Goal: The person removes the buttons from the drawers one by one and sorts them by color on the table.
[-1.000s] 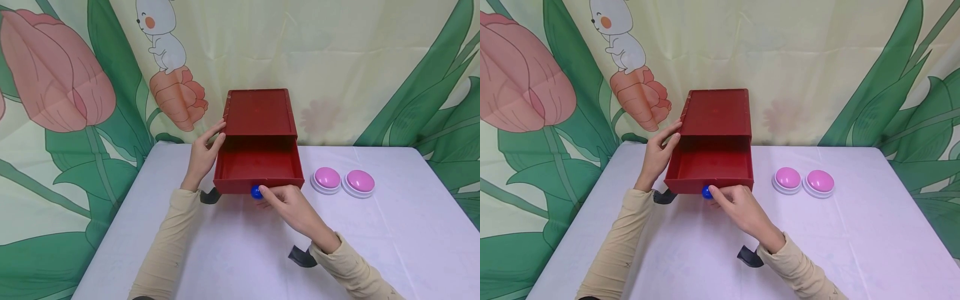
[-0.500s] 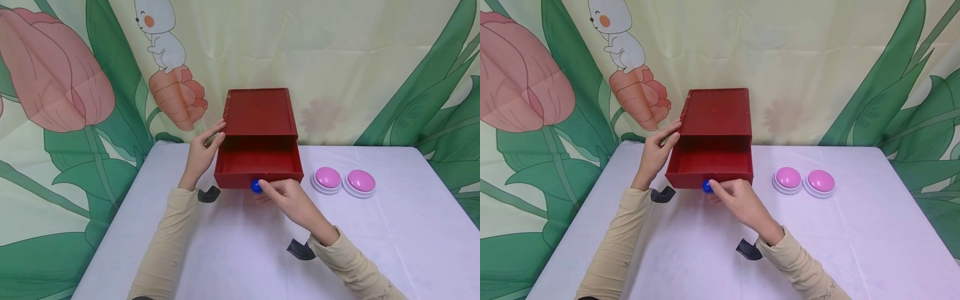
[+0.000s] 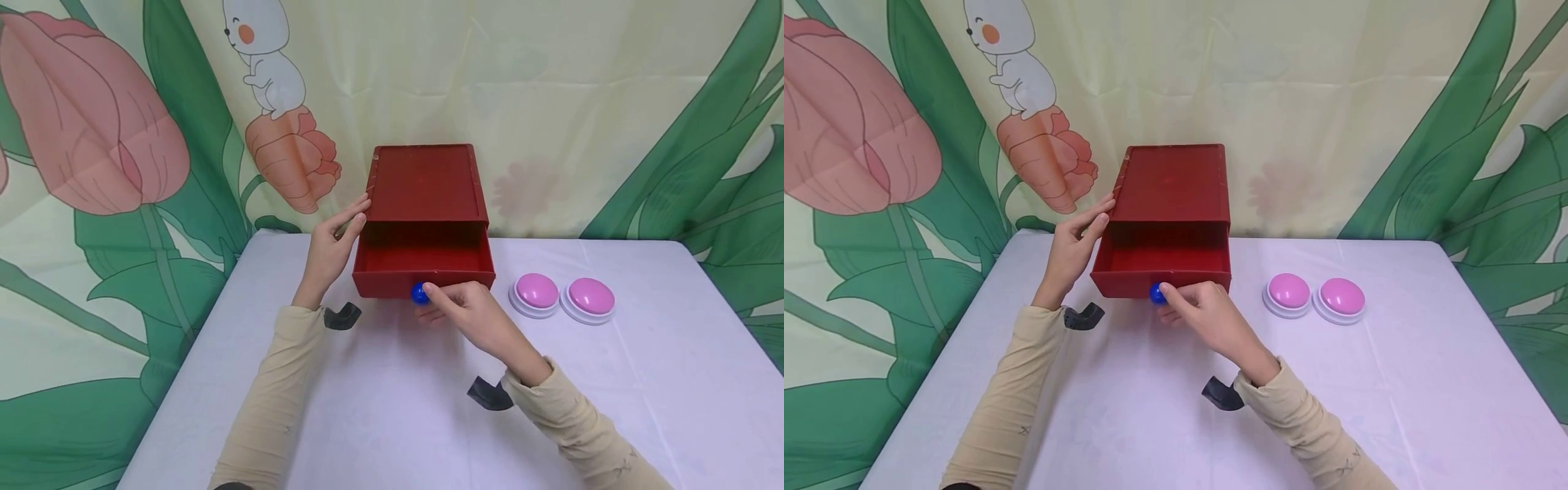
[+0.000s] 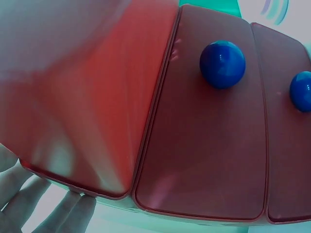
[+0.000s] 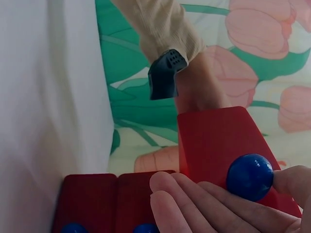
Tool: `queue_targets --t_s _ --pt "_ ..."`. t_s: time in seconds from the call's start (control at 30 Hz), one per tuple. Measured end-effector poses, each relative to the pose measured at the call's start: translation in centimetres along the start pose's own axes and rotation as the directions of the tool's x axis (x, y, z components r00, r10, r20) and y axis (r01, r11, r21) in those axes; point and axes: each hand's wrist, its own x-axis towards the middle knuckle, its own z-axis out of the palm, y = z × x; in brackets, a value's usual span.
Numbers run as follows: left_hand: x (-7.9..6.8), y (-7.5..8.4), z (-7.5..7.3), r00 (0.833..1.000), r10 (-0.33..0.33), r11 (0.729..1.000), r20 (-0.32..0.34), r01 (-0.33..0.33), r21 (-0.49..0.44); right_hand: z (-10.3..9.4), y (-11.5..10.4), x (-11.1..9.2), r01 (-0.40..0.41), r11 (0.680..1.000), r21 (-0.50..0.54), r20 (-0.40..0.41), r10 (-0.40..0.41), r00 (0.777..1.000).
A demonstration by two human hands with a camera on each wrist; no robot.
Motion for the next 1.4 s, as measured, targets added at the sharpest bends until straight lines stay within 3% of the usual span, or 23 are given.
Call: queue_targets --t_s 0.57,0.9,1.4 --pt "0.4 -0.1 0.2 1.000 0.004 1.000 0.020 -0.004 -0.011 -1.0 0.2 2.0 0.035 0.999 0.022 0.007 -0.035 0.999" --pt "0.1 0.4 0.0 1.000 -0.011 1.000 0.000 0.011 0.009 -1.1 0.2 3.2 0.022 0.998 0.051 0.005 -0.023 1.000" --pt "0.0 0.3 0.1 1.000 0.023 1.000 0.005 -0.023 0.013 -1.6 0.3 4.2 0.001 0.995 0.095 0.011 -0.002 1.000"
